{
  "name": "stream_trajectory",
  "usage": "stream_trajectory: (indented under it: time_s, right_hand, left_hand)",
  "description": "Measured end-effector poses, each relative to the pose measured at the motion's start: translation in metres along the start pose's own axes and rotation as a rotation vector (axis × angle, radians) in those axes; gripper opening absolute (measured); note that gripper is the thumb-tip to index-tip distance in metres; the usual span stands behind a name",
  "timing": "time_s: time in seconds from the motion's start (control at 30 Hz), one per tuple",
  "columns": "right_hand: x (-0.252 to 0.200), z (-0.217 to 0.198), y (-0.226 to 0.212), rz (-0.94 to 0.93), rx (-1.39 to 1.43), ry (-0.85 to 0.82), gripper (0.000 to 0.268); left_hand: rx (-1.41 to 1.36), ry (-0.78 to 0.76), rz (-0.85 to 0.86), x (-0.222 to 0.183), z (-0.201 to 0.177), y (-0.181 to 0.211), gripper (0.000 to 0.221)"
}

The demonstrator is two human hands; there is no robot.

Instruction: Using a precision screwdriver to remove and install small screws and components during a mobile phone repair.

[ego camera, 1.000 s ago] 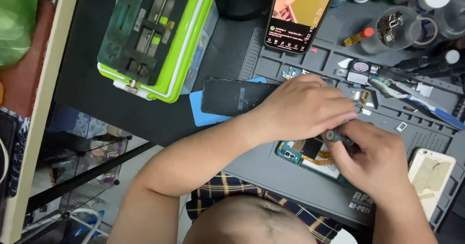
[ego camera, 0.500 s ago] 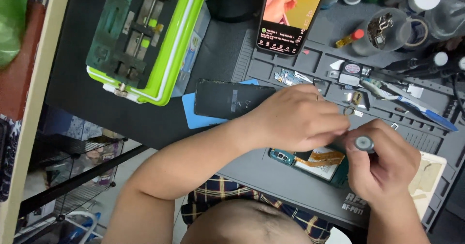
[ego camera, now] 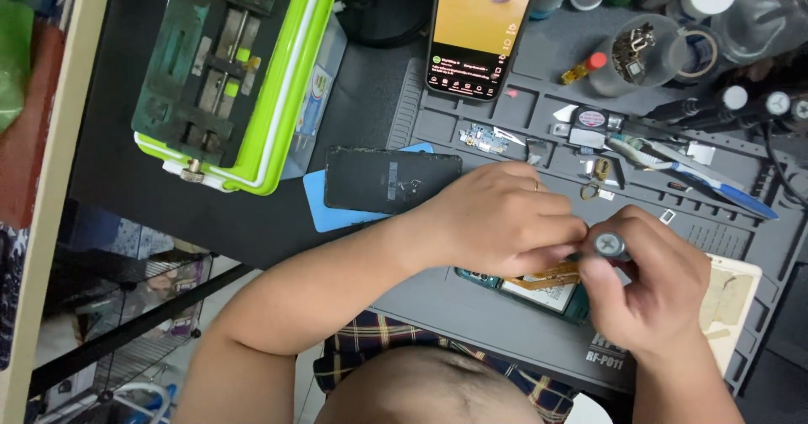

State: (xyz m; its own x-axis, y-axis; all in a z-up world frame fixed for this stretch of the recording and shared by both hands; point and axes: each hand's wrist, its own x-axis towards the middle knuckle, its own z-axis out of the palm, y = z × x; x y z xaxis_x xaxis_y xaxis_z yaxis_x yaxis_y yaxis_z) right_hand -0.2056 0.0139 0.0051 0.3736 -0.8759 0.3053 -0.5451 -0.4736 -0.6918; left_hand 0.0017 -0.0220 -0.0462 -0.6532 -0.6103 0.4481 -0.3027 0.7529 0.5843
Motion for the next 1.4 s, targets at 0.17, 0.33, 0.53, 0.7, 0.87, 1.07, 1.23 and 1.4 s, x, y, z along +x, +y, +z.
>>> stream_trajectory:
  time_s: [0.17, 0.33, 0.53, 0.7, 0.87, 1.07, 1.23, 1.4]
  right_hand:
    - [-0.01, 0.002, 0.002, 0.045, 0.007, 0.03, 0.097]
    - [-0.014, 0.006, 0.022, -0.04, 0.218, 0.085, 0.077]
    - [-0.007, 0.005, -0.002, 0.108, 0.12, 0.203, 0.057]
    - [-0.001, 0.008, 0.003, -0.003, 0.089, 0.165, 0.051]
    - [-0.014, 0.01, 0.025, 0.024, 0.012, 0.06, 0.043]
    - [-0.02, 0.0, 0.03, 0.019, 0.037, 0.013, 0.034]
    - [-0.008, 0.008, 0.011, 0.055, 0.175, 0.109, 0.052]
    - [-0.029, 0.006, 0.038, 0.125, 0.146, 0.086, 0.021]
  left_hand:
    - [0.068, 0.052, 0.039, 0.002, -0.007, 0.001, 0.009]
    - [0.103, 0.137, 0.044, 0.005, -0.013, 0.003, 0.019]
    - [0.088, 0.109, 0.016, 0.001, -0.002, -0.001, 0.011]
    - [0.132, 0.114, -0.005, 0.0, 0.0, -0.004, 0.006]
    - [0.16, 0.042, -0.052, -0.008, 0.006, -0.01, 0.043]
    - [0.218, 0.089, 0.005, -0.008, 0.008, -0.01, 0.041]
    - [0.139, 0.087, 0.039, -0.007, 0.01, -0.013, 0.037]
    - [0.095, 0.05, -0.034, -0.012, 0.0, -0.007, 0.057]
